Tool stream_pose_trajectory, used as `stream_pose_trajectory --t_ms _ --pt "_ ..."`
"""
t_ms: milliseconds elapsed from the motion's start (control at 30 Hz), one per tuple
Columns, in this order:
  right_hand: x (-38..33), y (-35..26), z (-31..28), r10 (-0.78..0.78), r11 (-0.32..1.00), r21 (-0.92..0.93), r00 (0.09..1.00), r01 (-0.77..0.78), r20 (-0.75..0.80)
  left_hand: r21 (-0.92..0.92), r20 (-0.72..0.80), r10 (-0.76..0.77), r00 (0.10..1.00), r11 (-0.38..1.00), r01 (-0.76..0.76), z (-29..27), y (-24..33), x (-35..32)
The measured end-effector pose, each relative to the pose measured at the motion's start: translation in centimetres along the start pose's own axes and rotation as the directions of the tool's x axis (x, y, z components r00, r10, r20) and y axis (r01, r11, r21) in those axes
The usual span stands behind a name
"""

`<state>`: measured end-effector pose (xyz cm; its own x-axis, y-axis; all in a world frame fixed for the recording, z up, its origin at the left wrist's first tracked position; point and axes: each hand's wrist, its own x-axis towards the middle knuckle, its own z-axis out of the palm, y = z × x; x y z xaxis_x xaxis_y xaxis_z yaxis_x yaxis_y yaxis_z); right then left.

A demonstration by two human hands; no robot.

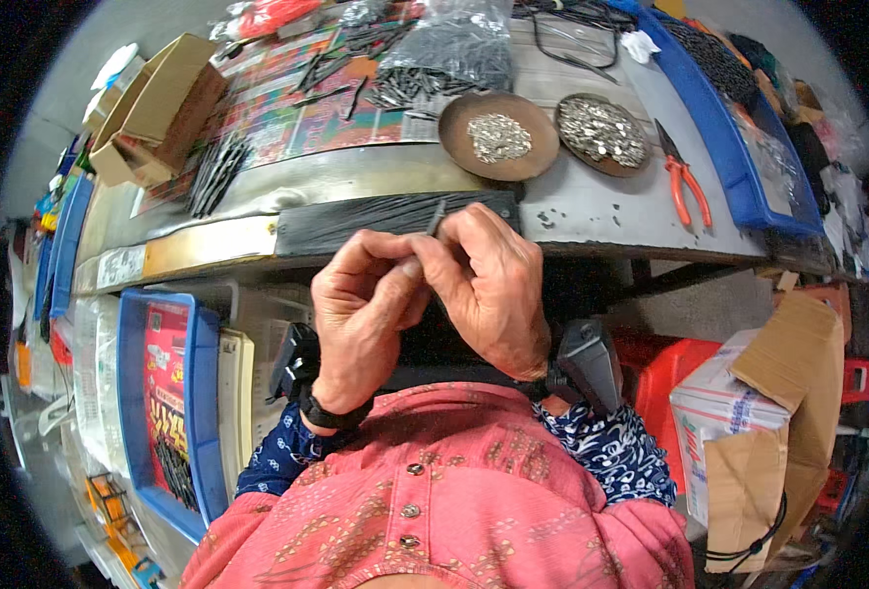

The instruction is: The person repeatedly picks up small metal rods and silver components from two shallow bowls on a cluttered workbench. They insert the components into the rods by hand, then place the assembled units into a pile on the table. The process continues throughout the clip with no visible final destination for the finished items.

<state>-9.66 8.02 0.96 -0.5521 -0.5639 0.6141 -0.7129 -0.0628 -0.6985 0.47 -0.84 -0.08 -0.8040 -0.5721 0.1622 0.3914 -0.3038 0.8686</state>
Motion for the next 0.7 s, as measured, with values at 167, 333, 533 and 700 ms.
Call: stream_pose_trajectory --t_ms 167,333,533,700 --pt "0.0 0.0 0.1 -0.065 0.993 -0.098 0.998 0.064 -0.010 0.012 0.024 0.010 1.000 1.000 -0.011 0.3 0.2 -0.2" --pt "0.2 0.4 0.6 -0.106 0.981 -0.167 0.994 0.097 -0.042 0.029 -0.005 0.070 0.998 0.997 -0.070 0.6 -0.1 0.1" --pt "0.3 1.0 -0.3 -0.108 0.993 -0.037 0.994 0.109 0.023 0.221 0.034 0.078 0.996 0.972 -0.084 -0.8 0.6 0.3" --pt "0.8 2.1 -1.3 -0.034 0.996 -0.079 0.999 0.032 -0.031 0.764 0.240 0.337 0.910 0.513 -0.391 -3.8 2.4 1.6"
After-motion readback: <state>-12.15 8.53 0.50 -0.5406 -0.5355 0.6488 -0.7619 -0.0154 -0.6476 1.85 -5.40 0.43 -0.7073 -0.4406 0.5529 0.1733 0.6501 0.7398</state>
